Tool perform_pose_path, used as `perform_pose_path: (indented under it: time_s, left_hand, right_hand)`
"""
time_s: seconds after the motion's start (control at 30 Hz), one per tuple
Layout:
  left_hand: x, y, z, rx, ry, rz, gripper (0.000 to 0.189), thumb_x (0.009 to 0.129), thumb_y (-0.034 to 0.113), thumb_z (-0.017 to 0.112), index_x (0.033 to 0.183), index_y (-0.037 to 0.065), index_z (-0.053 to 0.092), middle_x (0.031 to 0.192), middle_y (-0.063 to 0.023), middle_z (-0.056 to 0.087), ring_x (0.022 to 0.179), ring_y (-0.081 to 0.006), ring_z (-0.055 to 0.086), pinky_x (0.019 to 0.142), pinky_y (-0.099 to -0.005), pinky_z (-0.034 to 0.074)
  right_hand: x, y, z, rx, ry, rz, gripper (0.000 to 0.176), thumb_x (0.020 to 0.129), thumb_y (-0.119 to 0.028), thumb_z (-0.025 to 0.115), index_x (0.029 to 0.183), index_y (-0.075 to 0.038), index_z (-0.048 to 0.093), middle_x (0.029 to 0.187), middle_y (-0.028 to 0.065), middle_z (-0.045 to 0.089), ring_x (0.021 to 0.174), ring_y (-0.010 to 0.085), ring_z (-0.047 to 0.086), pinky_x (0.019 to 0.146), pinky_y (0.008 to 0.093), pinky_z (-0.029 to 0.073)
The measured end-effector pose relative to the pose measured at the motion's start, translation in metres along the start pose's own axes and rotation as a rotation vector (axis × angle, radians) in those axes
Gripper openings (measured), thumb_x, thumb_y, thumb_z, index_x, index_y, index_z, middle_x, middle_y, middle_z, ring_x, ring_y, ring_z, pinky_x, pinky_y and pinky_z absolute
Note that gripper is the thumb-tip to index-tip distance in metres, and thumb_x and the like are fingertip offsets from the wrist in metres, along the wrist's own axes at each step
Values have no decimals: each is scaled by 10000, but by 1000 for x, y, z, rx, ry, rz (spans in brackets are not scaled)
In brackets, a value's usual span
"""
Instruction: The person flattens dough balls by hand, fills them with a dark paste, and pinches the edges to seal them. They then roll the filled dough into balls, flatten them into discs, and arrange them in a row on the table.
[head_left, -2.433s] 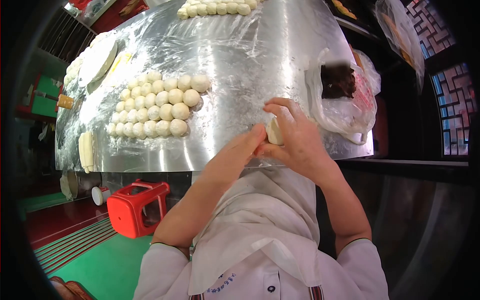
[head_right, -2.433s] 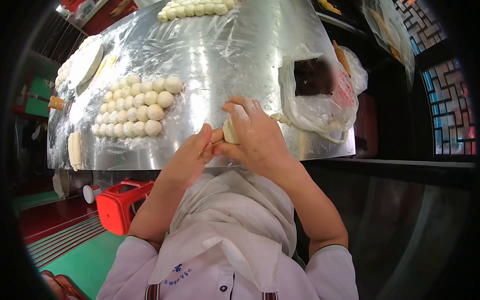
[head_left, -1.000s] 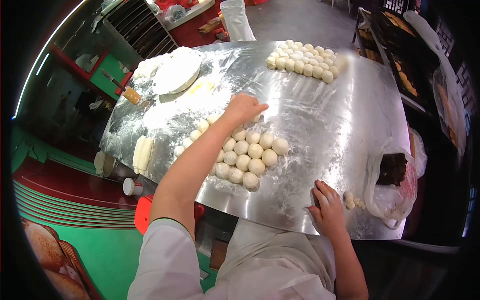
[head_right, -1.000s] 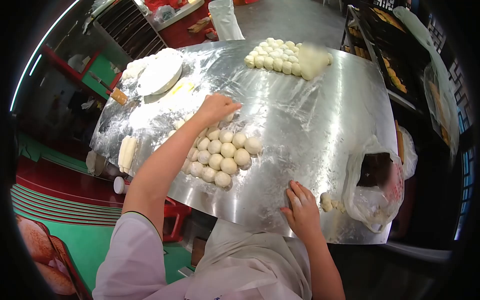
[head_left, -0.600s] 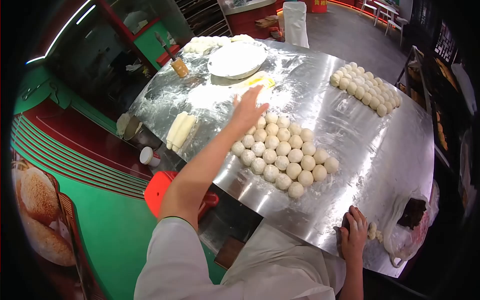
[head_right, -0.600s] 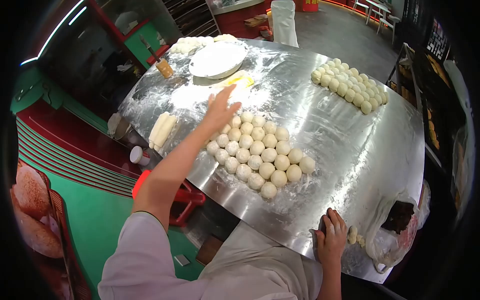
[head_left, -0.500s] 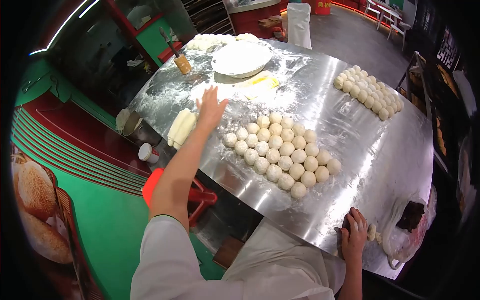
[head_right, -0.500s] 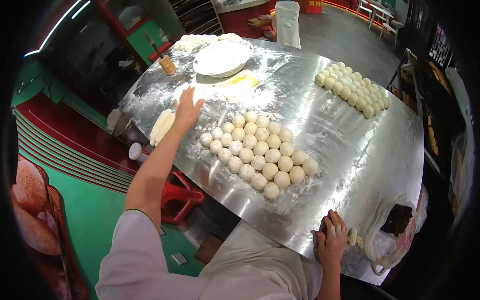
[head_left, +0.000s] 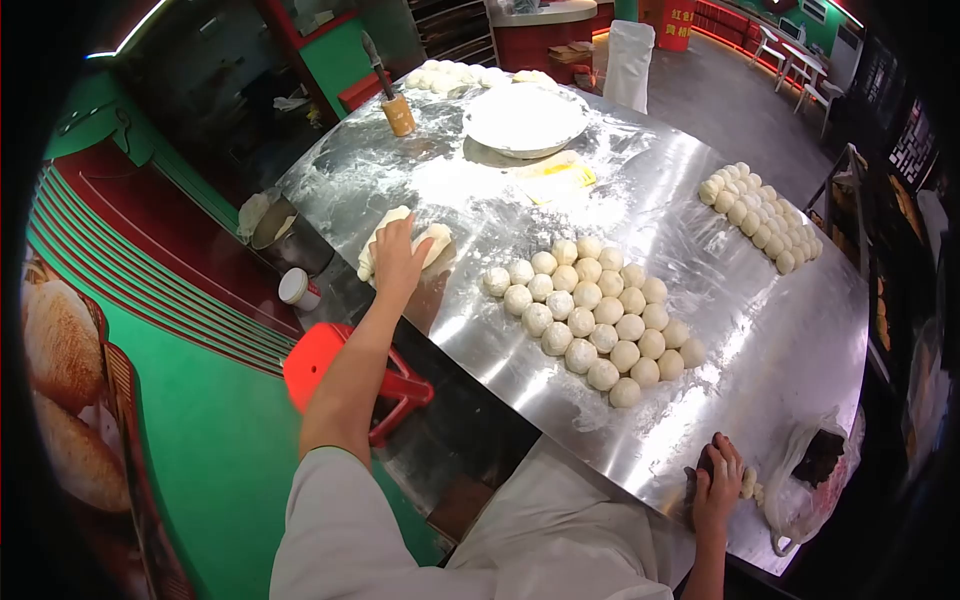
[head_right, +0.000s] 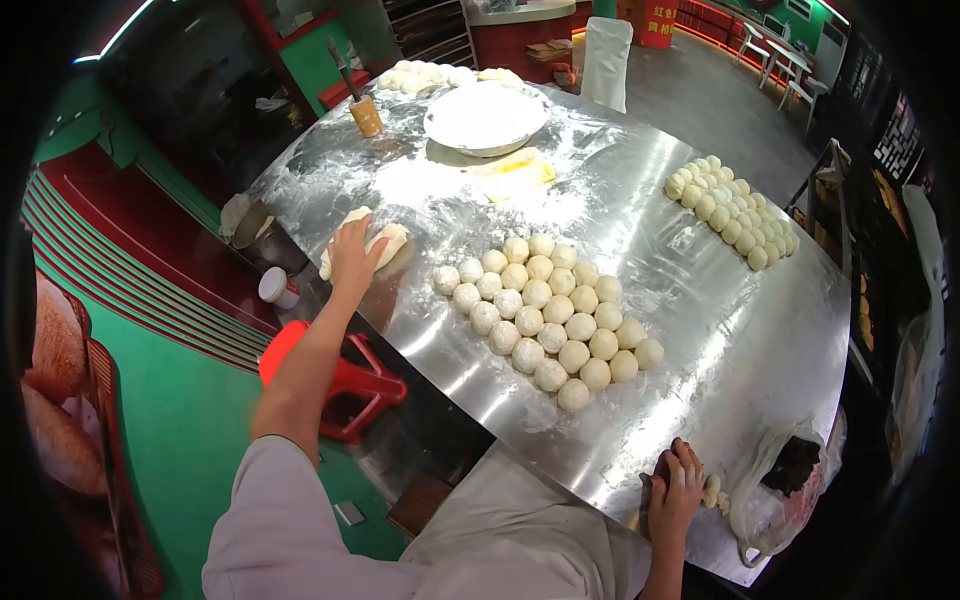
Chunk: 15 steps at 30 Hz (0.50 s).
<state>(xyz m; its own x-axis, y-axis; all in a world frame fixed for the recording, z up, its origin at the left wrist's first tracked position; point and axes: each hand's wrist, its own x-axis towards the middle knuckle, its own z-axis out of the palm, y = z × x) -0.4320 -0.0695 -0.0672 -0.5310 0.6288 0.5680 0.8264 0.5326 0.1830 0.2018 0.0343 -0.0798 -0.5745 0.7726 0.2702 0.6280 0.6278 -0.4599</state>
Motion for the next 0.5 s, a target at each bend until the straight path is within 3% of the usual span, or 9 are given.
perform_pose_path:
  time_s: [0.03,0.1,0.13,0.23,0.27,0.33,0.43,0.5]
  left_hand:
    - [-2,3,4,2,-8,-7,687,872,428,723,1371,-9,545,1268,-155,606,1232,-362,523,1030,-497,407]
    - [-8,10,14,207,-273,-105,629,879,438,717,1312,3,579,1240,-166,619,1218,-371,527,1013,-505,422]
    - [-10,9,17,155,-170,-42,549,880,439,714,1203,9,604,1186,-172,632,1188,-374,543,990,-500,445]
    - [-10,6,21,87,-197,-38,420,876,379,715,1012,-6,621,1000,-247,657,987,-451,616,853,-523,496]
    - [-12,2,22,-74,-176,-129,411,893,374,701,991,-18,630,956,-263,685,919,-475,642,809,-541,496]
    - [-13,17,13,-330,-136,-131,391,922,338,698,1080,-16,646,926,-239,703,891,-421,684,785,-485,514]
    - [-27,134,-65,-651,-188,-89,338,931,276,712,1129,7,661,896,-203,697,859,-340,696,770,-407,525]
    - [-49,207,-96,-756,-204,153,319,929,245,721,1135,10,663,960,-193,699,856,-354,684,772,-397,529]
  right_hand:
    - [-1,-2,0,-1,-11,0,332,875,-38,593,1203,11,623,1398,173,590,1314,397,521,1106,482,401]
    - [1,-4,-3,9,-6,10,326,889,-41,583,1209,1,626,1396,164,594,1318,392,520,1103,479,405]
    - [0,0,0,4,7,-15,327,883,-35,590,1206,-2,628,1396,161,596,1316,389,522,1103,479,406]
    - [2,-6,-4,4,7,32,345,854,-43,651,1198,-18,628,1379,156,601,1307,377,532,1084,495,418]
    - [-3,-1,-3,0,11,2,344,861,-51,651,1203,-21,629,1374,155,604,1302,377,535,1078,491,422]
    - [-1,8,0,-12,31,-38,349,874,-59,652,1220,-28,632,1366,149,610,1284,378,543,1065,480,430]
    - [0,4,0,38,83,7,348,871,-48,652,1219,-25,637,1355,149,616,1268,379,550,1057,472,438]
    - [1,4,-3,64,104,-8,348,876,-35,638,1223,-15,634,1338,155,624,1252,379,558,1044,464,450]
